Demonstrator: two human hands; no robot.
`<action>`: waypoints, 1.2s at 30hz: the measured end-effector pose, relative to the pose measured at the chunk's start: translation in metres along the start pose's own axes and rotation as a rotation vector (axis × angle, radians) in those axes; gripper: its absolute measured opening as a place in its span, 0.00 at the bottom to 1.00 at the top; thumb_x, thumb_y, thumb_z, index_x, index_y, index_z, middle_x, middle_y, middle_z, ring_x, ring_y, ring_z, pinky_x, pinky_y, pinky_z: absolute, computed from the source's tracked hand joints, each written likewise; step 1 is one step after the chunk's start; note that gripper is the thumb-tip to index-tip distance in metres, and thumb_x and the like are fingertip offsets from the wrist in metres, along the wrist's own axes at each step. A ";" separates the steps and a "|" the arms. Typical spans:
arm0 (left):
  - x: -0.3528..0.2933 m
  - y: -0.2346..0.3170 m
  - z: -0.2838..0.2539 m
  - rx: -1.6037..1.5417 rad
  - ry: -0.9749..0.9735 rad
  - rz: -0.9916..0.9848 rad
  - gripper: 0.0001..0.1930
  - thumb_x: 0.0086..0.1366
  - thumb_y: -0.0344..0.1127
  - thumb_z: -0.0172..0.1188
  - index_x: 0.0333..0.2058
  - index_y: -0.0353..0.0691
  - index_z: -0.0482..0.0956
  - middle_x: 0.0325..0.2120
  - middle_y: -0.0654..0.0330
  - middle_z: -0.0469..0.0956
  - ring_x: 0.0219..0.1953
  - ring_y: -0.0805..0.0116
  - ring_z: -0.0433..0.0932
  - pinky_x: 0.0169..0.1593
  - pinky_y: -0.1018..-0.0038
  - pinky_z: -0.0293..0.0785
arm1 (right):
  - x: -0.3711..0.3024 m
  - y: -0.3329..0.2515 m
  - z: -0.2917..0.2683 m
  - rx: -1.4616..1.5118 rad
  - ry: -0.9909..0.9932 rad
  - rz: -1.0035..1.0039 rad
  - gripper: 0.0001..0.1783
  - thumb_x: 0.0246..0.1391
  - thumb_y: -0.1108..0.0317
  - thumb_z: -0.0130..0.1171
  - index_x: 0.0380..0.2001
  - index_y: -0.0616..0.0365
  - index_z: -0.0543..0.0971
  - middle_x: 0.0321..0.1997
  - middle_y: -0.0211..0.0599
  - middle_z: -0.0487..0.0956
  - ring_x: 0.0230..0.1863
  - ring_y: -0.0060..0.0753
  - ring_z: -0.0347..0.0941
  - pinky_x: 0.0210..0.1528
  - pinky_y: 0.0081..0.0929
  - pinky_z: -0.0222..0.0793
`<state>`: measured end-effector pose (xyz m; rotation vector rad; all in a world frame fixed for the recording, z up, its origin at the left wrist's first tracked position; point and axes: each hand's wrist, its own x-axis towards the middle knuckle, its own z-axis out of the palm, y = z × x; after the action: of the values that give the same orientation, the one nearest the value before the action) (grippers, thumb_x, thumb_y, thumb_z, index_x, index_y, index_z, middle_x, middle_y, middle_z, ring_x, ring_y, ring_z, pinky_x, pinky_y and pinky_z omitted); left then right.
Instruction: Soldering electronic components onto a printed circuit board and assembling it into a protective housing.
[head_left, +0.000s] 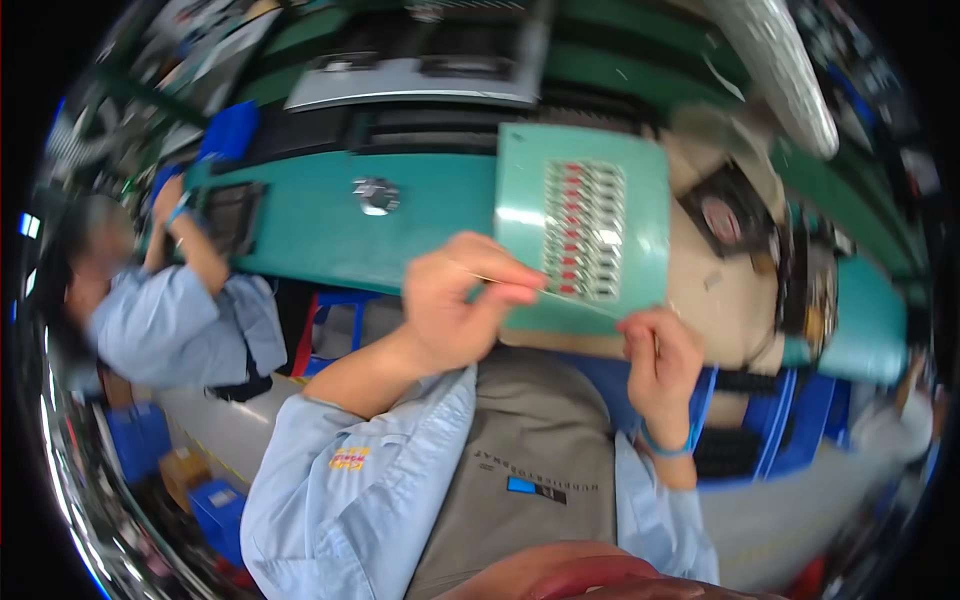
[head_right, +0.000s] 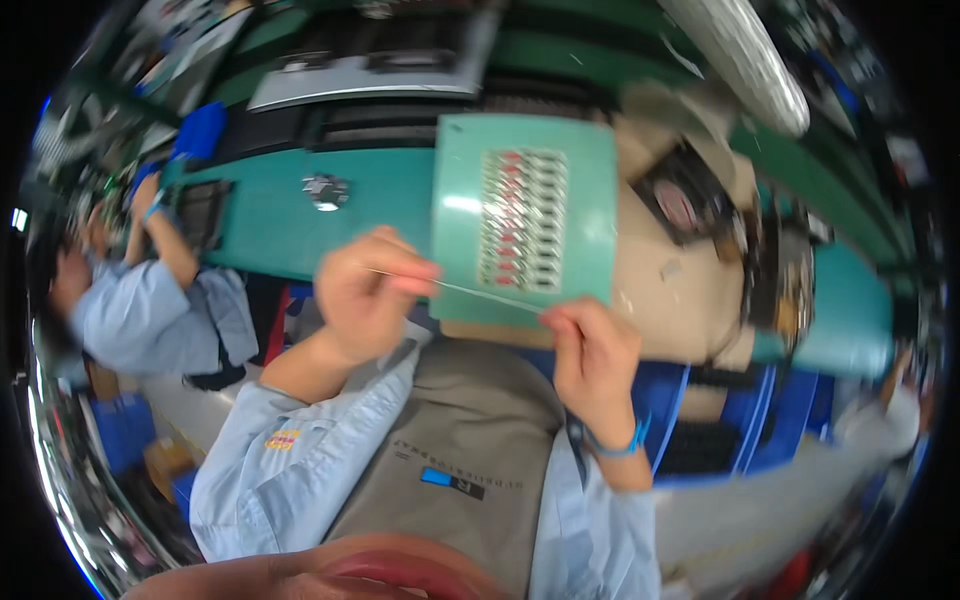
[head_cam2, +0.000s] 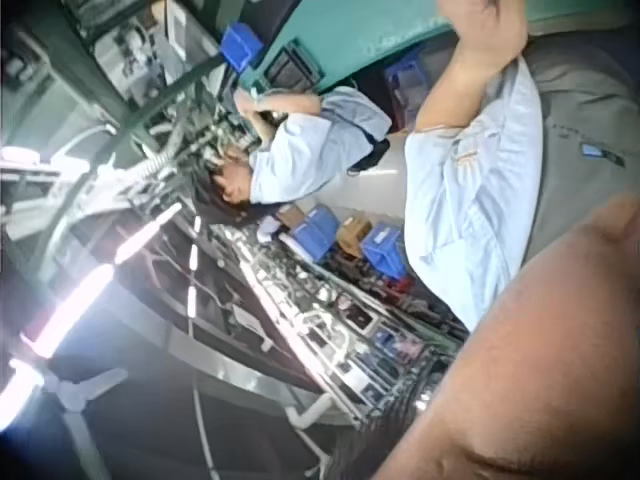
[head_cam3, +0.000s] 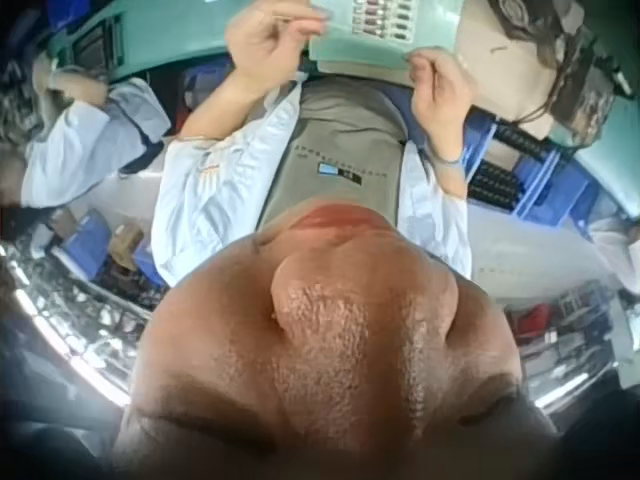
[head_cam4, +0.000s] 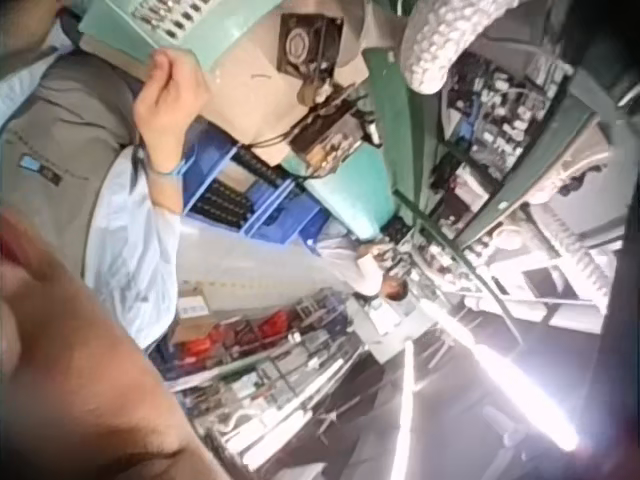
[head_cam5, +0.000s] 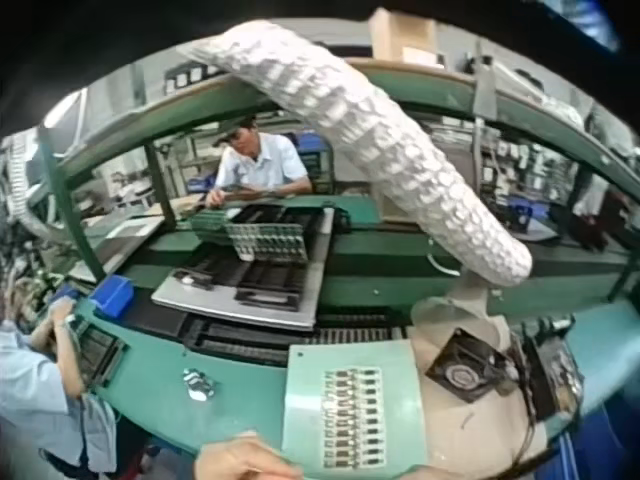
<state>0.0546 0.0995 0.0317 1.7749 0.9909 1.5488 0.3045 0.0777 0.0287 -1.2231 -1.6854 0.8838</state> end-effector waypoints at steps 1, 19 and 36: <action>-0.001 -0.002 -0.001 -0.056 0.038 0.002 0.10 0.55 0.19 0.65 0.35 0.38 0.86 0.26 0.63 0.85 0.29 0.68 0.75 0.38 0.75 0.73 | 0.005 -0.001 -0.001 0.017 0.017 -0.034 0.08 0.52 0.84 0.56 0.30 0.61 0.81 0.26 0.33 0.80 0.22 0.30 0.67 0.28 0.22 0.64; 0.016 0.003 0.012 0.085 -0.236 0.066 0.10 0.51 0.18 0.68 0.33 0.37 0.86 0.30 0.58 0.82 0.29 0.70 0.75 0.34 0.78 0.72 | 0.002 0.019 0.004 0.191 -0.079 -0.079 0.04 0.58 0.78 0.61 0.30 0.61 0.83 0.24 0.31 0.81 0.20 0.22 0.70 0.25 0.17 0.63; 0.022 -0.008 -0.005 0.114 0.008 0.034 0.06 0.58 0.23 0.65 0.34 0.37 0.80 0.31 0.57 0.79 0.30 0.69 0.72 0.35 0.76 0.68 | 0.020 0.150 -0.089 1.514 0.822 0.164 0.21 0.75 0.57 0.45 0.58 0.62 0.72 0.52 0.47 0.79 0.44 0.36 0.77 0.43 0.27 0.73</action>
<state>0.0491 0.1217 0.0384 1.8730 1.0774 1.5484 0.4370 0.1430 -0.0661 -0.4477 -0.0265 1.1334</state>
